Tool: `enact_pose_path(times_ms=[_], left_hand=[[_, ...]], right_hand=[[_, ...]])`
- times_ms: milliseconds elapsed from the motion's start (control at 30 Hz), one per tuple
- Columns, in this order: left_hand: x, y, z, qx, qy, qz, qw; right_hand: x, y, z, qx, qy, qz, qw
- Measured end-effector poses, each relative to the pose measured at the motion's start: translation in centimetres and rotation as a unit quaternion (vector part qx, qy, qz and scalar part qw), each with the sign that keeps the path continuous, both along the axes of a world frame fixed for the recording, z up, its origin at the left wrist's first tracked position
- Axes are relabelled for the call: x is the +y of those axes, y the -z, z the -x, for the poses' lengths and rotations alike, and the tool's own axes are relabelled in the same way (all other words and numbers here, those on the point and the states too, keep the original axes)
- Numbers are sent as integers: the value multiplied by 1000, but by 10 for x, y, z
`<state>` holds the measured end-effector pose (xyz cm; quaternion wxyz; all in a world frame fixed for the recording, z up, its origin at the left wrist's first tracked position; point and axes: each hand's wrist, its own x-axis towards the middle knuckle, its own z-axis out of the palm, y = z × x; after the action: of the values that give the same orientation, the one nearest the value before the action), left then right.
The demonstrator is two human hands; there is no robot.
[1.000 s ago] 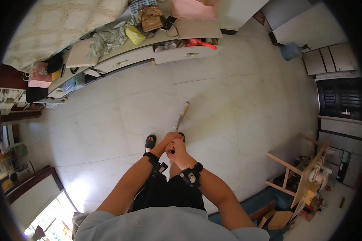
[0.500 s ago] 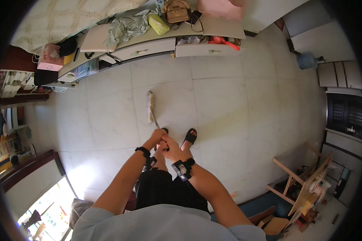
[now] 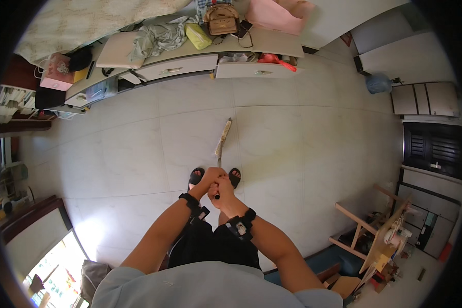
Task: Sweeping the floor with a broom in a residential living area.
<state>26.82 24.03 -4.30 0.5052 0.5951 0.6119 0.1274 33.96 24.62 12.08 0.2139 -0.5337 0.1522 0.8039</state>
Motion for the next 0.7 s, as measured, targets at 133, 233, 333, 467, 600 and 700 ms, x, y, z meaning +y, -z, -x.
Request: enact_pose_path(times_ms=[133, 233, 333, 467, 600, 700], left_hand=[[-34, -26, 59, -43, -75, -36, 996], [-56, -33, 93, -24, -145, -34, 989], [-68, -27, 106, 74, -80, -33, 993], [-52, 0, 73, 58, -45, 119, 990], [-12, 18, -8, 33, 84, 74, 993], [11, 9, -71, -85, -47, 194, 976]], right_hand=[[-13, 6, 44, 32, -23, 47, 998], [-26, 20, 63, 52, -43, 71, 995], [-36, 42, 61, 102, -45, 97, 989], [-24, 60, 21, 121, 33, 152, 980], [3, 44, -51, 93, 50, 101, 989], [14, 24, -96, 14, 72, 70, 995]])
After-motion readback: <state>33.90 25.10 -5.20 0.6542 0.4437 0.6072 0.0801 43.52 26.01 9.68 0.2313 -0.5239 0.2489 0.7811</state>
